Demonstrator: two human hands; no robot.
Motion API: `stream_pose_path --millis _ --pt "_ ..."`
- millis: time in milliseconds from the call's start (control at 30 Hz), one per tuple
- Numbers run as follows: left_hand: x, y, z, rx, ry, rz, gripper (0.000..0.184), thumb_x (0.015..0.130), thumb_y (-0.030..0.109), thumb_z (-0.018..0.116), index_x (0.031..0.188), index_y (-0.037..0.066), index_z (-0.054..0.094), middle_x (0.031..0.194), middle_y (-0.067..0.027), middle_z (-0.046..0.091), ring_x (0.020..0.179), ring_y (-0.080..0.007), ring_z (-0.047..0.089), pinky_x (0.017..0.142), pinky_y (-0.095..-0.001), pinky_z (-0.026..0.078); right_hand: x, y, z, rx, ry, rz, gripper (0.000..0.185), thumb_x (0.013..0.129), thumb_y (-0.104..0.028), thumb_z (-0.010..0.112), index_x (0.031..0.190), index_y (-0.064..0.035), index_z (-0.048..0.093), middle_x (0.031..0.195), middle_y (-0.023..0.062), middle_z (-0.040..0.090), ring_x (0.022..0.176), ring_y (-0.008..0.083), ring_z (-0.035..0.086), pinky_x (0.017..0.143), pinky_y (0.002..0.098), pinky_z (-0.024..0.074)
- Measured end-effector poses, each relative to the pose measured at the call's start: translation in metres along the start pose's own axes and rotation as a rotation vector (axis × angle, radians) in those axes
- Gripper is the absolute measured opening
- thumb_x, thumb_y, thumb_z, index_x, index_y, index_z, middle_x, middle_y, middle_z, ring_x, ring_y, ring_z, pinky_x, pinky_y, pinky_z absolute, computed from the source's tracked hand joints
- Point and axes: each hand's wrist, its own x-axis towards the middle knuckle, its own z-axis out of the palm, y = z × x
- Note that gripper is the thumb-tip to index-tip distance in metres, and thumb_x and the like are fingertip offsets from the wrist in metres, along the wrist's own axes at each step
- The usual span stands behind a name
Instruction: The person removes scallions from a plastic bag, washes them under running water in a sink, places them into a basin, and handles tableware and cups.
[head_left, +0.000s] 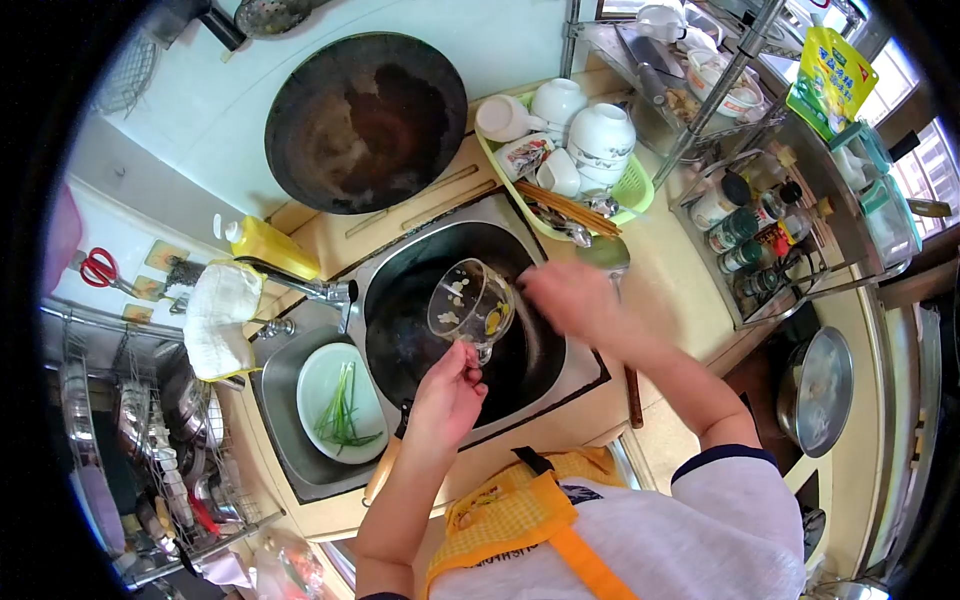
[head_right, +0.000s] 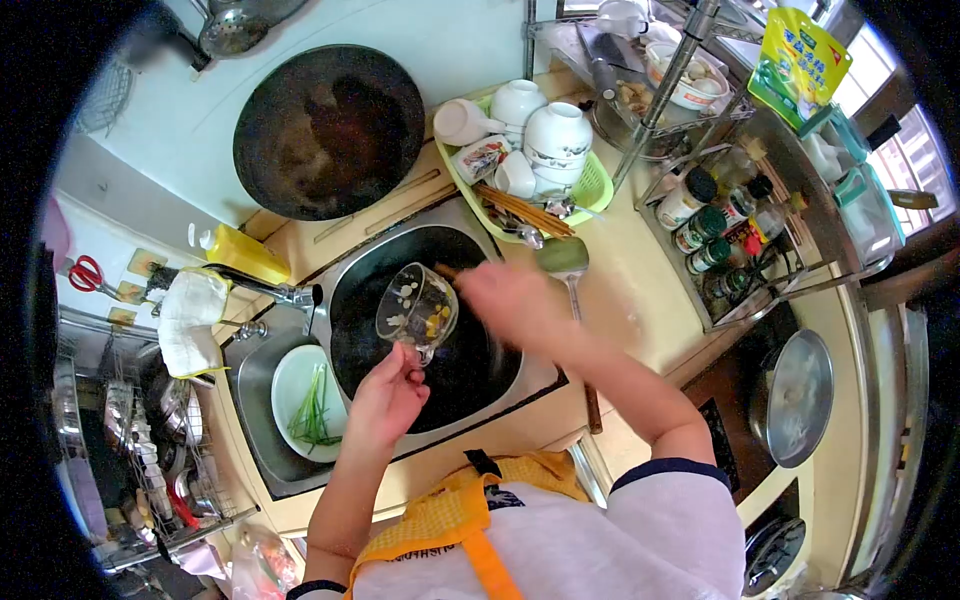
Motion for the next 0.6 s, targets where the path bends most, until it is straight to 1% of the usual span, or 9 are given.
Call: stream_pose_path --millis 33,67,100,200,300,400,500,533,600 --pt "-0.004 0.000 0.000 0.033 -0.002 0.012 0.018 0.090 0.027 0.049 0.079 0.013 0.053 0.074 0.0034 0.048 0.064 -0.0078 0.038 0.065 -0.0231 0.033 0.002 0.022 0.000 -0.112 0.024 0.097 0.014 0.072 -0.010 0.055 0.085 -0.0073 0.056 0.077 0.0093 0.054 0.072 0.0280 0.055 0.057 0.0387 0.0451" --pt "-0.006 -0.001 -0.003 0.041 -0.025 0.010 0.018 0.090 0.027 0.050 0.081 0.012 0.053 0.075 0.0026 0.049 0.064 -0.0083 0.039 0.064 -0.0232 0.033 0.002 0.049 -0.001 -0.086 0.107 0.100 0.008 0.072 -0.009 0.056 0.080 -0.0074 0.056 0.078 0.0100 0.054 0.073 0.0288 0.054 0.058 0.0393 0.0451" --pt "-0.008 -0.002 -0.007 0.049 -0.048 0.008 0.018 0.089 0.027 0.050 0.082 0.011 0.052 0.076 0.0018 0.049 0.064 -0.0088 0.039 0.063 -0.0233 0.033 0.004 0.065 -0.003 -0.057 0.065 0.246 0.012 0.072 -0.010 0.059 0.083 -0.0081 0.057 0.077 0.0097 0.053 0.078 0.0281 0.054 0.065 0.0397 0.0434" --pt "-0.010 -0.003 -0.017 0.069 -0.073 0.005 0.020 0.090 0.026 0.050 0.082 0.009 0.051 0.076 -0.0001 0.049 0.061 -0.0094 0.038 0.060 -0.0229 0.034 0.014 0.093 0.001 -0.154 -0.010 0.215 0.012 0.070 -0.011 0.062 0.081 -0.0087 0.059 0.077 0.0091 0.053 0.085 0.0265 0.052 0.073 0.0399 0.0397" --pt "-0.014 -0.009 -0.022 0.050 -0.078 0.051 0.021 0.090 0.025 0.049 0.079 0.007 0.049 0.075 -0.0012 0.048 0.057 -0.0095 0.038 0.057 -0.0221 0.033 0.021 0.102 0.012 -0.219 -0.177 0.169 0.012 0.069 -0.014 0.065 0.078 -0.0088 0.061 0.079 0.0081 0.054 0.090 0.0240 0.050 0.079 0.0387 0.0360" --pt "-0.018 -0.013 -0.021 0.044 -0.054 0.121 0.023 0.090 0.024 0.049 0.075 0.008 0.046 0.069 -0.0008 0.045 0.054 -0.0091 0.036 0.055 -0.0222 0.032 0.028 0.107 0.015 -0.224 -0.183 0.163 0.010 0.070 -0.014 0.065 0.076 -0.0070 0.062 0.080 0.0098 0.055 0.084 0.0252 0.053 0.075 0.0393 0.0394" --pt "-0.021 -0.013 -0.026 0.088 -0.044 0.193 0.025 0.091 0.021 0.048 0.069 0.009 0.042 0.062 0.0009 0.039 0.053 -0.0084 0.033 0.053 -0.0227 0.030 0.031 0.117 0.009 0.076 0.025 0.203 0.015 0.068 -0.010 0.066 0.081 -0.0036 0.061 0.074 0.0104 0.053 0.069 0.0267 0.052 0.062 0.0356 0.0418" --pt "-0.019 -0.011 -0.027 0.111 -0.049 0.219 0.027 0.091 0.021 0.047 0.068 0.009 0.041 0.060 0.0016 0.037 0.052 -0.0082 0.032 0.052 -0.0228 0.029 0.034 0.109 0.000 0.154 0.042 0.254 0.014 0.069 -0.009 0.065 0.081 -0.0036 0.061 0.075 0.0105 0.053 0.069 0.0274 0.053 0.062 0.0366 0.0426" --pt "-0.019 -0.013 -0.026 0.155 -0.011 0.259 0.027 0.091 0.021 0.046 0.067 0.009 0.043 0.059 0.0037 0.035 0.053 -0.0064 0.030 0.052 -0.0213 0.028 0.036 0.086 -0.029 0.311 0.073 0.359 0.012 0.070 -0.008 0.063 0.081 -0.0034 0.060 0.075 0.0108 0.053 0.068 0.0288 0.054 0.063 0.0386 0.0441"
